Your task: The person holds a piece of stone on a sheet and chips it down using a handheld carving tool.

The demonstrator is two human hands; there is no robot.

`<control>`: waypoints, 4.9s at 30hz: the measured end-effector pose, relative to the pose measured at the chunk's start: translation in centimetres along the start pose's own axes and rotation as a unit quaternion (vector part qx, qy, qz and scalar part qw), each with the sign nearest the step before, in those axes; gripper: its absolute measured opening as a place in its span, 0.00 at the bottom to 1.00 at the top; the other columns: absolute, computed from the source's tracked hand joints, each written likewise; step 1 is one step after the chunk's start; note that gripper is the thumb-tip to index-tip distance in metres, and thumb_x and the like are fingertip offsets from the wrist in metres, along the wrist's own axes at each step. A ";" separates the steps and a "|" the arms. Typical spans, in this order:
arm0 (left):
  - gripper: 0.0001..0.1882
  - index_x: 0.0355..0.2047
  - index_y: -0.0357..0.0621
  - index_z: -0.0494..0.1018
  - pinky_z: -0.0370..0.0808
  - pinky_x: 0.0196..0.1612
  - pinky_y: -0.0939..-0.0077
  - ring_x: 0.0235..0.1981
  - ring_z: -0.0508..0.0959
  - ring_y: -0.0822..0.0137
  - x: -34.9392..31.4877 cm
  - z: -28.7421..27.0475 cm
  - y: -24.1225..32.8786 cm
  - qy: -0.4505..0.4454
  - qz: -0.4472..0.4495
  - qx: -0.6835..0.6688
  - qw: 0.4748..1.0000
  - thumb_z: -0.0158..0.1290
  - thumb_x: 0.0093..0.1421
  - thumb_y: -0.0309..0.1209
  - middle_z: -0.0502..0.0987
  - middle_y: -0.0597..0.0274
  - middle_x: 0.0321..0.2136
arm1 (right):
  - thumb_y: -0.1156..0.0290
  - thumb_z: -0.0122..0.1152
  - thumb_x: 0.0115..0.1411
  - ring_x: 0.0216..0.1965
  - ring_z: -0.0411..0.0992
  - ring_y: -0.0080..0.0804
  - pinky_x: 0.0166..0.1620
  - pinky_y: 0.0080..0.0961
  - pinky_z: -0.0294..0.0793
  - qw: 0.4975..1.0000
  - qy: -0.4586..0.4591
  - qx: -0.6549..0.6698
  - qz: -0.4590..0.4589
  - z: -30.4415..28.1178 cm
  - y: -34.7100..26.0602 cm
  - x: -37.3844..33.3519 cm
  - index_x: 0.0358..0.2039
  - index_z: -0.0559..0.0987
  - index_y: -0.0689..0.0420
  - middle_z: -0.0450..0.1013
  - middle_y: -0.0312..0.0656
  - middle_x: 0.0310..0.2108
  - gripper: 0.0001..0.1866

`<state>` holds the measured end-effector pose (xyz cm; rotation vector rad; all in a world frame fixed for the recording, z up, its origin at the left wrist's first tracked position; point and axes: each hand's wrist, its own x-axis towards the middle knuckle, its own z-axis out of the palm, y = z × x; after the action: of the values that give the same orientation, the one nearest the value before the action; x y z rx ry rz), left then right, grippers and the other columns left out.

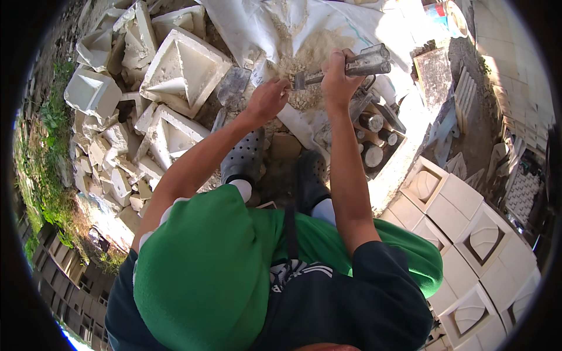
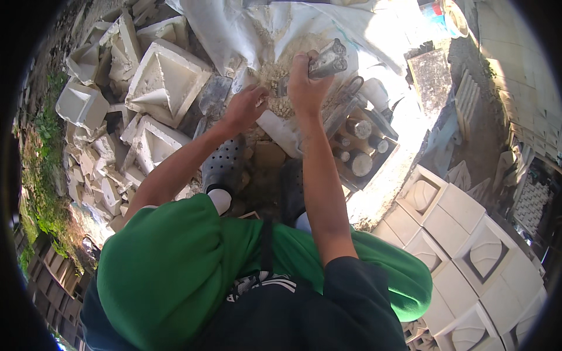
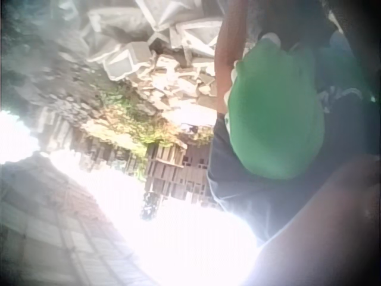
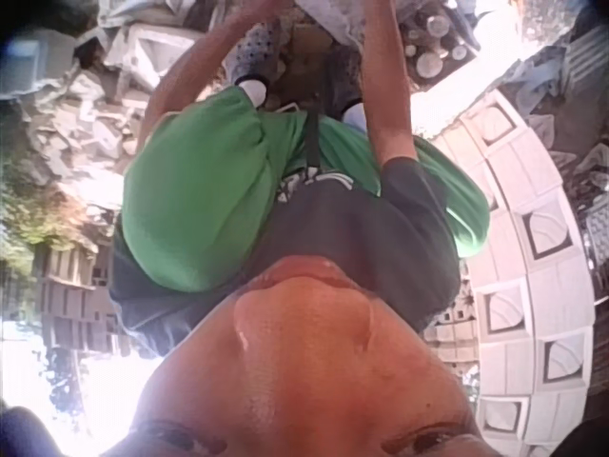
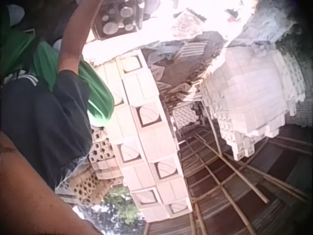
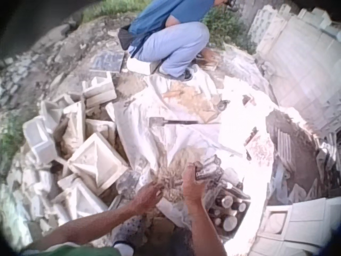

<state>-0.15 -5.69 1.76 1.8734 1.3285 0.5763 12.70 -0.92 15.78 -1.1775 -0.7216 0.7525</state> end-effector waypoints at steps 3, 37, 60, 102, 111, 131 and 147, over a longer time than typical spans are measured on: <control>0.15 0.41 0.43 0.72 0.73 0.41 0.61 0.36 0.77 0.53 1.9 -0.3 -0.9 0.004 -0.020 -0.039 0.999 0.56 0.53 0.30 0.75 0.52 0.35 | 0.73 0.52 0.57 0.13 0.54 0.18 0.19 0.21 0.54 0.991 -0.106 -0.047 0.061 -0.9 0.9 0.4 0.14 0.60 0.55 0.55 0.30 0.11 0.17; 0.15 0.42 0.47 0.75 0.65 0.55 0.61 0.52 0.70 0.58 -2.0 -0.3 -2.6 0.125 0.022 0.119 0.985 0.55 0.53 0.30 0.75 0.61 0.45 | 0.76 0.56 0.57 0.18 0.58 0.14 0.20 0.16 0.56 0.994 -0.090 0.039 0.046 -2.1 2.3 -0.9 0.24 0.68 0.59 0.62 0.29 0.18 0.07; 0.16 0.45 0.46 0.72 0.53 0.65 0.57 0.60 0.63 0.60 -2.4 -0.9 -3.8 0.096 0.050 0.198 0.974 0.50 0.54 0.29 0.71 0.61 0.50 | 0.75 0.50 0.57 0.13 0.50 0.18 0.19 0.21 0.50 0.992 -0.090 -0.057 0.074 -0.7 -0.2 -0.2 0.15 0.57 0.53 0.52 0.30 0.11 0.17; 0.15 0.43 0.48 0.76 0.59 0.62 0.59 0.59 0.64 0.57 -3.2 -2.2 -3.7 0.139 -0.038 0.158 0.977 0.54 0.54 0.31 0.71 0.62 0.53 | 0.75 0.51 0.57 0.12 0.49 0.17 0.18 0.21 0.50 0.995 -0.081 0.006 0.061 -0.8 -2.8 -0.9 0.16 0.59 0.53 0.54 0.29 0.12 0.16; 0.14 0.41 0.46 0.76 0.59 0.62 0.59 0.58 0.65 0.59 -4.6 -2.7 -3.5 0.155 -0.024 0.141 0.978 0.54 0.53 0.31 0.73 0.62 0.51 | 0.76 0.52 0.56 0.12 0.50 0.17 0.18 0.20 0.48 0.994 -0.088 0.010 0.063 -0.9 -5.5 0.5 0.16 0.59 0.52 0.53 0.29 0.12 0.16; 0.15 0.42 0.46 0.77 0.60 0.61 0.60 0.58 0.66 0.57 -4.6 -3.0 -3.4 0.173 -0.084 0.138 0.972 0.55 0.54 0.31 0.73 0.61 0.51 | 0.76 0.50 0.57 0.13 0.49 0.18 0.18 0.20 0.50 0.992 -0.127 0.015 0.024 0.2 -9.4 -1.0 0.15 0.58 0.53 0.52 0.29 0.12 0.16; 0.15 0.43 0.45 0.76 0.59 0.61 0.59 0.58 0.65 0.57 -5.0 -3.8 -4.5 0.164 -0.090 0.134 0.973 0.54 0.55 0.33 0.73 0.59 0.51 | 0.72 0.56 0.56 0.15 0.57 0.16 0.20 0.19 0.56 0.993 -0.113 0.026 0.027 0.2 -8.2 0.9 0.18 0.68 0.59 0.61 0.30 0.15 0.11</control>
<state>-7.33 -8.34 0.80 1.8961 1.8507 0.6573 14.16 -1.78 23.83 -1.0773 -0.8544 0.9552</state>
